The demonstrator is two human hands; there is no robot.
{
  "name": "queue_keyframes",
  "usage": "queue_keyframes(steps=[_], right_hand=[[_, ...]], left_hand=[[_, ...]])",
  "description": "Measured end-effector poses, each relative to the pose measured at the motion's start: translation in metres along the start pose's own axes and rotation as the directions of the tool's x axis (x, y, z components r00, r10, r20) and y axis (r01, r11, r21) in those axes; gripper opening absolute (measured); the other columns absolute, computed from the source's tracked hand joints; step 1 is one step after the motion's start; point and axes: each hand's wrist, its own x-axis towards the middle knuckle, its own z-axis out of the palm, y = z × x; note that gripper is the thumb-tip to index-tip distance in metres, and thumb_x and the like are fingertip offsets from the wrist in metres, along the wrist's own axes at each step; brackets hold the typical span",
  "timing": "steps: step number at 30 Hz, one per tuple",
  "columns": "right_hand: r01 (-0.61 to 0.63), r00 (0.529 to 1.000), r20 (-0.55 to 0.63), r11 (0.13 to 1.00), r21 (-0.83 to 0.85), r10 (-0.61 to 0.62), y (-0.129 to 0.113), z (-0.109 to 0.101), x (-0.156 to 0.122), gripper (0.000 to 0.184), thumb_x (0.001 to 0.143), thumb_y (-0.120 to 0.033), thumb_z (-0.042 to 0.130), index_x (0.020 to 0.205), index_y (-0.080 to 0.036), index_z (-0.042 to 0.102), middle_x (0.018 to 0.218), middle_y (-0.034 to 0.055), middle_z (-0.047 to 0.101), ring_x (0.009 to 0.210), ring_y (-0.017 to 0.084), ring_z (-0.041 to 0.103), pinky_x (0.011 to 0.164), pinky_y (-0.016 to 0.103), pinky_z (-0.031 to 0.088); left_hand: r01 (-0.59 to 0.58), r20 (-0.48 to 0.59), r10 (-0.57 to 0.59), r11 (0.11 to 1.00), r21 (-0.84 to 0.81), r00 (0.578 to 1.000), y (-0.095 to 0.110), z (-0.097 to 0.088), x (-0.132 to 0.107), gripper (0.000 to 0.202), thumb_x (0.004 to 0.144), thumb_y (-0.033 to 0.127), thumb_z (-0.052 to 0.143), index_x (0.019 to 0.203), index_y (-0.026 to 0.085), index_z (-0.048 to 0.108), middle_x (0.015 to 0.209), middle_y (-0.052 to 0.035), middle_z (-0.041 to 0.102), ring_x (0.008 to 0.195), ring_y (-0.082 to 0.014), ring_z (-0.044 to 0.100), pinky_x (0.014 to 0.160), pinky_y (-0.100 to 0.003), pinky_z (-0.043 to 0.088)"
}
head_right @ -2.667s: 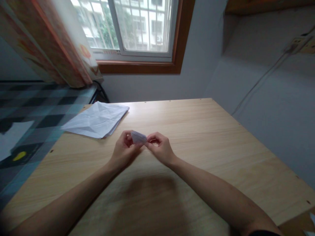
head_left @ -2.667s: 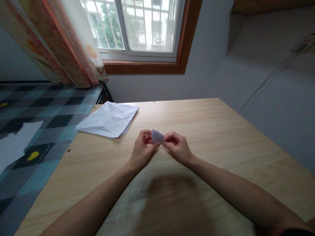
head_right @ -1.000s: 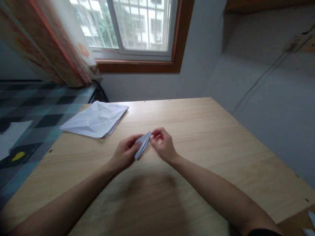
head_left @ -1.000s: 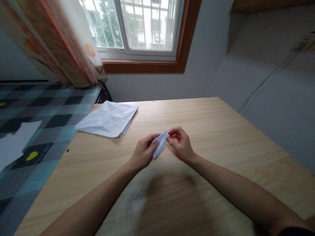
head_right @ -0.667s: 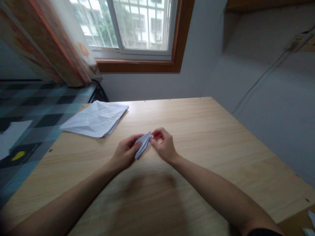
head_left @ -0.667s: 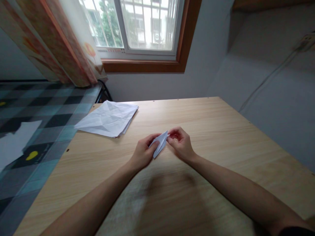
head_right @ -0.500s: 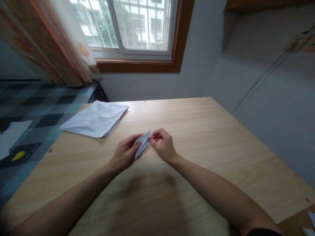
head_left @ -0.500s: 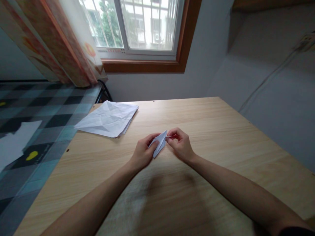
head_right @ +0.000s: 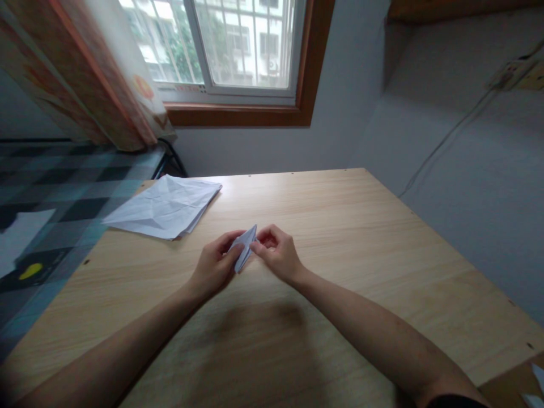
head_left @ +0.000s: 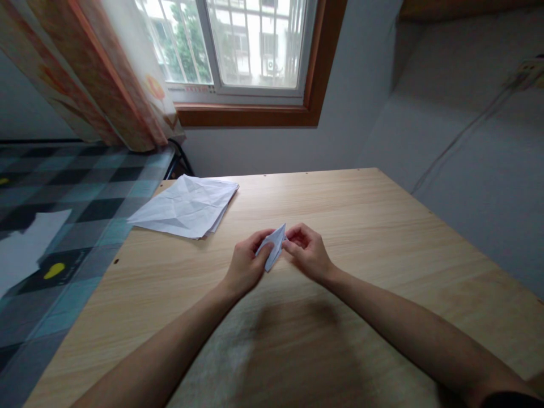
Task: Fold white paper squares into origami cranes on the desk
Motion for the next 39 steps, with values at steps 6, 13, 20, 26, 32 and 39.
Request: queue_keyframes(steps=[6,13,20,26,32,39], right_hand=[[-0.116,0.993,0.007,0.957,0.265,0.118,0.007,0.003,0.006,0.027,0.069,-0.024,0.075,0.086,-0.023,0.053,0.060,-0.0085,0.060,0.052,0.011,0.058,0.055,0.025,0.050],[0.050,0.963,-0.270,0.994,0.100,-0.021,0.003,0.003,0.002,0.040,0.076,-0.022,0.071,0.112,-0.025,0.053,0.068,-0.0080,0.062,0.061,0.012,0.062,0.063,0.026,0.052],[0.208,0.961,-0.147,0.962,-0.176,-0.235,-0.001,0.006,-0.011,0.012,0.081,-0.020,0.069,0.092,-0.024,0.067,0.088,0.0020,0.070,0.085,0.019,0.067,0.084,0.037,0.054],[0.159,0.980,0.111,0.986,0.043,-0.163,-0.006,0.006,-0.011,0.012,0.080,-0.026,0.070,0.088,-0.023,0.062,0.095,0.0040,0.067,0.094,0.021,0.066,0.090,0.040,0.054],[0.097,0.968,0.212,0.979,0.178,-0.134,-0.007,0.005,-0.009,0.017,0.080,-0.031,0.071,0.088,-0.023,0.058,0.094,0.0042,0.065,0.090,0.019,0.063,0.083,0.036,0.053],[0.126,0.975,0.171,0.986,0.109,-0.143,-0.010,0.006,-0.010,0.018,0.078,-0.031,0.072,0.081,-0.022,0.057,0.090,0.0025,0.063,0.092,0.019,0.064,0.087,0.036,0.051]], left_hand=[[0.067,0.068,-0.063,0.997,-0.047,0.996,-0.002,0.002,-0.001,0.035,0.086,0.035,0.062,0.116,0.017,0.063,0.070,0.0006,0.065,0.058,-0.0134,0.057,0.052,-0.023,0.042],[-0.229,-0.334,0.366,0.894,0.385,0.868,0.007,0.001,-0.003,0.019,0.076,0.022,0.073,0.085,0.019,0.057,0.084,-0.0010,0.058,0.073,-0.0143,0.054,0.066,-0.026,0.046],[-0.256,0.042,0.254,0.929,0.268,0.966,0.018,0.004,-0.010,0.016,0.083,0.032,0.067,0.083,0.019,0.057,0.078,-0.0007,0.063,0.072,-0.0150,0.057,0.069,-0.028,0.046],[-0.066,0.108,0.065,0.998,0.002,0.992,0.016,0.003,-0.006,0.025,0.078,0.038,0.071,0.090,0.019,0.061,0.086,-0.0034,0.069,0.083,-0.0193,0.064,0.077,-0.031,0.049],[-0.029,0.091,0.031,0.999,-0.017,0.995,0.013,0.000,-0.005,0.024,0.081,0.040,0.066,0.078,0.017,0.060,0.075,-0.0011,0.065,0.072,-0.0162,0.060,0.070,-0.028,0.046],[-0.066,0.123,0.069,0.997,-0.026,0.990,0.015,-0.002,-0.005,0.033,0.077,0.048,0.069,0.079,0.017,0.060,0.076,-0.0016,0.065,0.074,-0.0179,0.059,0.071,-0.028,0.046]])
